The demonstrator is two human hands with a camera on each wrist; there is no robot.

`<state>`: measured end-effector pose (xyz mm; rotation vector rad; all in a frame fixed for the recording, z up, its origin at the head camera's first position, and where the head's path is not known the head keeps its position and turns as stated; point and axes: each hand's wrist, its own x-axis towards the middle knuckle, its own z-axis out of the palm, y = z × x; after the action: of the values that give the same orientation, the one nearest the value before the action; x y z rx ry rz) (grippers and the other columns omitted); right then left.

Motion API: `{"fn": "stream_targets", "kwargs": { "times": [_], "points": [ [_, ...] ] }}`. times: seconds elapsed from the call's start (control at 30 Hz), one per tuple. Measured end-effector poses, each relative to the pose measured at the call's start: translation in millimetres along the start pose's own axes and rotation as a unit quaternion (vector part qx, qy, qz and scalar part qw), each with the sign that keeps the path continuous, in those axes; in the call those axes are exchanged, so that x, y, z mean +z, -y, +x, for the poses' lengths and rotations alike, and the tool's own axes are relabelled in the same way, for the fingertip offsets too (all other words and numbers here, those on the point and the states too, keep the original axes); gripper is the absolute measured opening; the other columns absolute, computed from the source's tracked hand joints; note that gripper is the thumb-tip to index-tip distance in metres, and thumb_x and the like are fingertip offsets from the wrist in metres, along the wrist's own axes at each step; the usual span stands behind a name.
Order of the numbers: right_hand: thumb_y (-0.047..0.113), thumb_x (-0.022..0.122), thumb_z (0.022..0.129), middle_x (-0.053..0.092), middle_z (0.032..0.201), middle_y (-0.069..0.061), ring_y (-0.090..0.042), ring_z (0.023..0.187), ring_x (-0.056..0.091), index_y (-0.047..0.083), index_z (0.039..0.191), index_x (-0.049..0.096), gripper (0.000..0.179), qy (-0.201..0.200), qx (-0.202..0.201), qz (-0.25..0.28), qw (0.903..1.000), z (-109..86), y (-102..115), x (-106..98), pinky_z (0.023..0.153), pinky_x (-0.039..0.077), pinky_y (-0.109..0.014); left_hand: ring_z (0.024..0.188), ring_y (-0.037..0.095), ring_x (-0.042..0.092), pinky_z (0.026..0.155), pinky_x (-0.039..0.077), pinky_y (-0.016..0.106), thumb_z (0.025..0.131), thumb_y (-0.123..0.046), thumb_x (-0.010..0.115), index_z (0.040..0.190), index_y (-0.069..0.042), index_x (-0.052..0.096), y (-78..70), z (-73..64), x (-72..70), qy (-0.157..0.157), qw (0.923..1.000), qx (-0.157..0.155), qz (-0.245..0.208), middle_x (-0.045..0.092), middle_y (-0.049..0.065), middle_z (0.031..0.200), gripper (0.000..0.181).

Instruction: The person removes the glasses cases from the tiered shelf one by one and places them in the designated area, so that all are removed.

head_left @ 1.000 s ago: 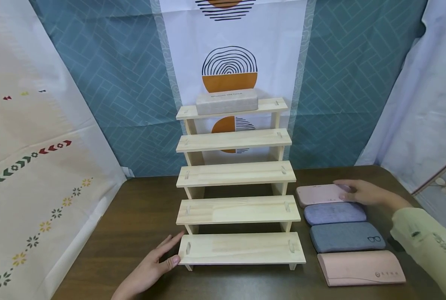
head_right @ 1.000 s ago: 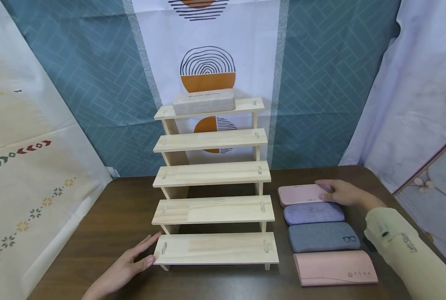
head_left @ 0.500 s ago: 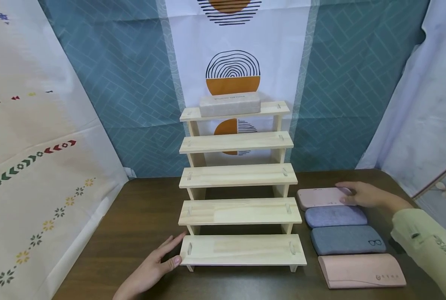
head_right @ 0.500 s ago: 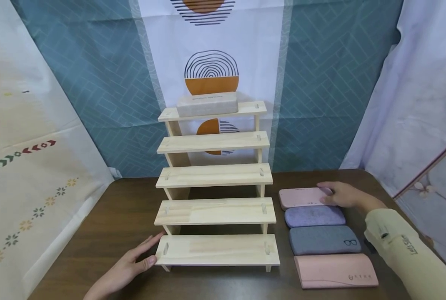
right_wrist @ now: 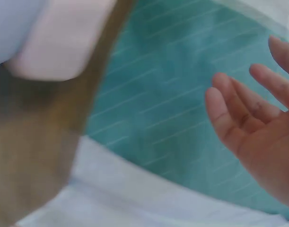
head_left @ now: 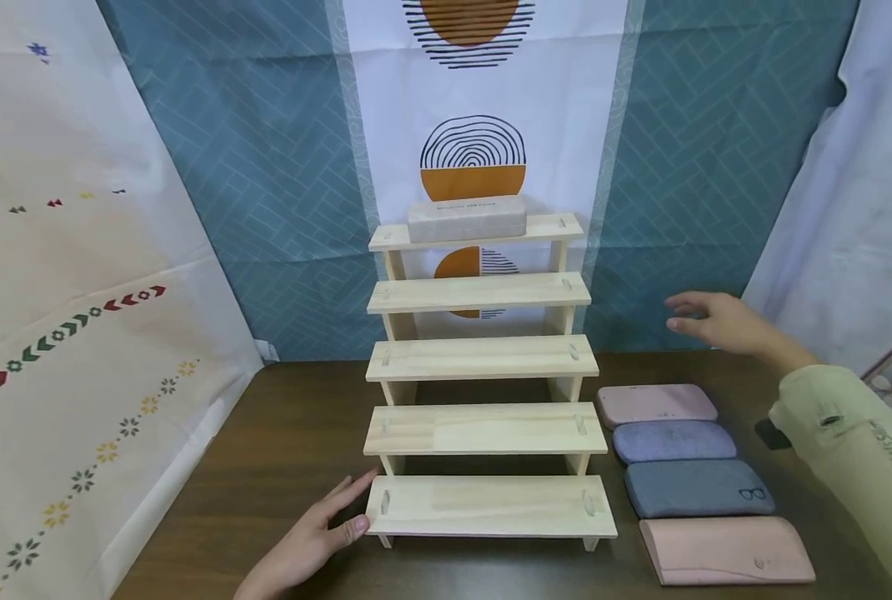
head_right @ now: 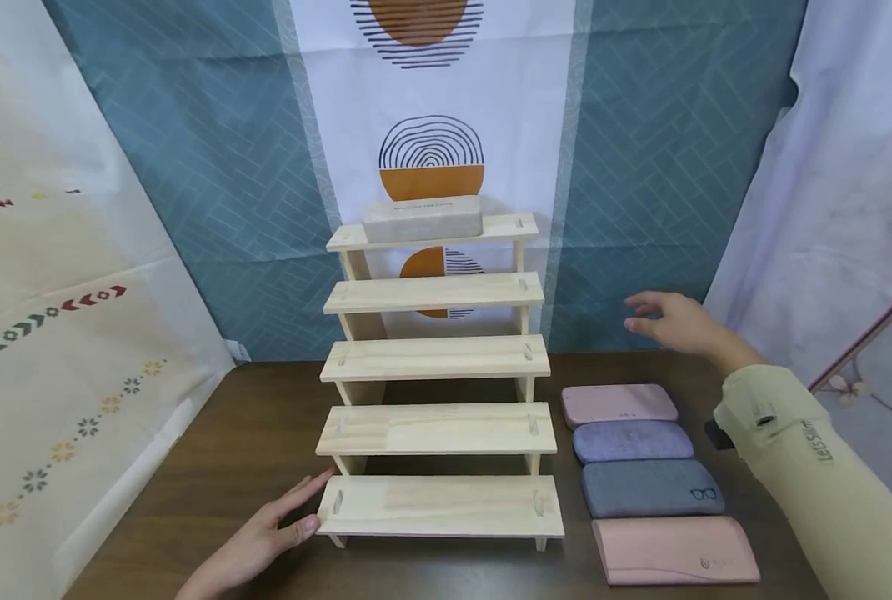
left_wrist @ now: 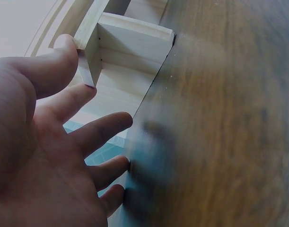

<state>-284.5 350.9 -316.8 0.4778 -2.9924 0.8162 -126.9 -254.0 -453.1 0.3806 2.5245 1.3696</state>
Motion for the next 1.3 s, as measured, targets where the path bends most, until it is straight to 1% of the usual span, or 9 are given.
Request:
{"fn": "stream_targets", "kwargs": {
  "times": [0.07, 0.3, 0.47, 0.67, 0.77, 0.9, 1.03, 1.2, 1.3],
  "points": [
    [0.027, 0.056, 0.106, 0.055, 0.132, -0.036, -0.043, 0.097, 0.067, -0.009, 0.142, 0.048, 0.051, -0.014, 0.005, 0.005, 0.9999, 7.8, 17, -10, 0.079, 0.054, -0.055, 0.148, 0.047, 0.012, 0.106, 0.021, 0.071, 0.099, -0.037, 0.065, 0.155, -0.026, 0.044, 1.0, 0.0, 0.0, 0.002, 1.0, 0.002, 0.0, 0.023, 0.025, 0.161, 0.06],
    [0.039, 0.052, 0.106, 0.051, 0.139, -0.031, -0.047, 0.114, 0.059, -0.002, 0.149, 0.042, 0.061, -0.035, 0.024, 0.037, 0.9984, 36.6, 75, -36, 0.092, 0.049, -0.058, 0.148, 0.048, 0.012, 0.106, 0.02, 0.071, 0.099, -0.037, 0.064, 0.155, -0.027, 0.045, 3.0, -0.6, 0.3, 0.001, 1.0, 0.007, -0.003, 0.022, 0.027, 0.161, 0.059],
    [0.043, 0.053, 0.105, 0.05, 0.142, -0.027, -0.044, 0.115, 0.059, 0.001, 0.153, 0.04, 0.065, -0.05, 0.015, 0.07, 0.9962, 57.5, 105, -46, 0.093, 0.05, -0.055, 0.148, 0.048, 0.012, 0.106, 0.02, 0.072, 0.099, -0.038, 0.064, 0.154, -0.029, 0.046, 4.3, -1.2, 0.5, 0.001, 1.0, 0.003, -0.006, 0.021, 0.028, 0.161, 0.059],
    [0.043, 0.054, 0.104, 0.053, 0.142, -0.021, -0.031, 0.1, 0.061, 0.005, 0.153, 0.043, 0.062, -0.069, 0.005, 0.09, 0.9935, 74.7, 138, -52, 0.082, 0.053, -0.035, 0.148, 0.049, 0.013, 0.106, 0.019, 0.073, 0.099, -0.038, 0.064, 0.154, -0.028, 0.046, 4.3, -1.3, 0.0, 0.002, 1.0, 0.005, -0.004, 0.022, 0.028, 0.16, 0.059],
    [0.041, 0.056, 0.104, 0.054, 0.141, -0.02, -0.03, 0.096, 0.06, 0.006, 0.152, 0.044, 0.061, -0.073, 0.0, 0.1, 0.9923, 84.0, 153, -52, 0.076, 0.052, -0.028, 0.147, 0.049, 0.012, 0.105, 0.019, 0.075, 0.099, -0.038, 0.064, 0.155, -0.027, 0.045, 2.9, -1.1, -1.0, 0.007, 0.9999, 0.003, -0.008, 0.022, 0.028, 0.161, 0.059],
    [0.042, 0.06, 0.101, 0.053, 0.142, -0.019, -0.034, 0.101, 0.059, 0.006, 0.152, 0.044, 0.065, -0.061, 0.001, 0.1, 0.993, 101.3, 171, -48, 0.083, 0.054, -0.034, 0.148, 0.05, 0.01, 0.104, 0.019, 0.076, 0.099, -0.038, 0.064, 0.155, -0.029, 0.044, 1.8, -0.9, -1.9, 0.014, 0.9998, -0.004, -0.014, 0.021, 0.028, 0.161, 0.06],
    [0.049, 0.065, 0.096, 0.049, 0.147, -0.017, -0.035, 0.11, 0.058, 0.009, 0.154, 0.042, 0.074, -0.038, 0.013, 0.076, 0.9963, 120.0, 186, -41, 0.096, 0.049, -0.049, 0.147, 0.051, 0.01, 0.103, 0.018, 0.078, 0.099, -0.038, 0.064, 0.155, -0.031, 0.044, 1.4, -0.8, -2.7, 0.017, 0.9995, -0.016, -0.022, 0.019, 0.028, 0.161, 0.059],
    [0.05, 0.07, 0.093, 0.044, 0.153, -0.017, -0.036, 0.124, 0.053, 0.007, 0.156, 0.037, 0.083, -0.006, 0.014, 0.051, 0.9986, 139.3, 202, -34, 0.1, 0.046, -0.052, 0.147, 0.052, 0.01, 0.101, 0.017, 0.079, 0.099, -0.038, 0.064, 0.155, -0.031, 0.043, 1.2, -0.6, -2.8, 0.02, 0.9992, -0.023, -0.024, 0.019, 0.029, 0.161, 0.06],
    [0.05, 0.071, 0.091, 0.04, 0.156, -0.018, -0.037, 0.126, 0.05, 0.005, 0.159, 0.03, 0.091, 0.02, 0.004, 0.021, 0.9996, 148.1, 210, -32, 0.105, 0.042, -0.053, 0.146, 0.053, 0.011, 0.101, 0.018, 0.079, 0.099, -0.039, 0.064, 0.155, -0.031, 0.044, 0.7, -0.3, -2.4, 0.017, 0.9994, -0.021, -0.02, 0.02, 0.03, 0.161, 0.06]
  ]
}}
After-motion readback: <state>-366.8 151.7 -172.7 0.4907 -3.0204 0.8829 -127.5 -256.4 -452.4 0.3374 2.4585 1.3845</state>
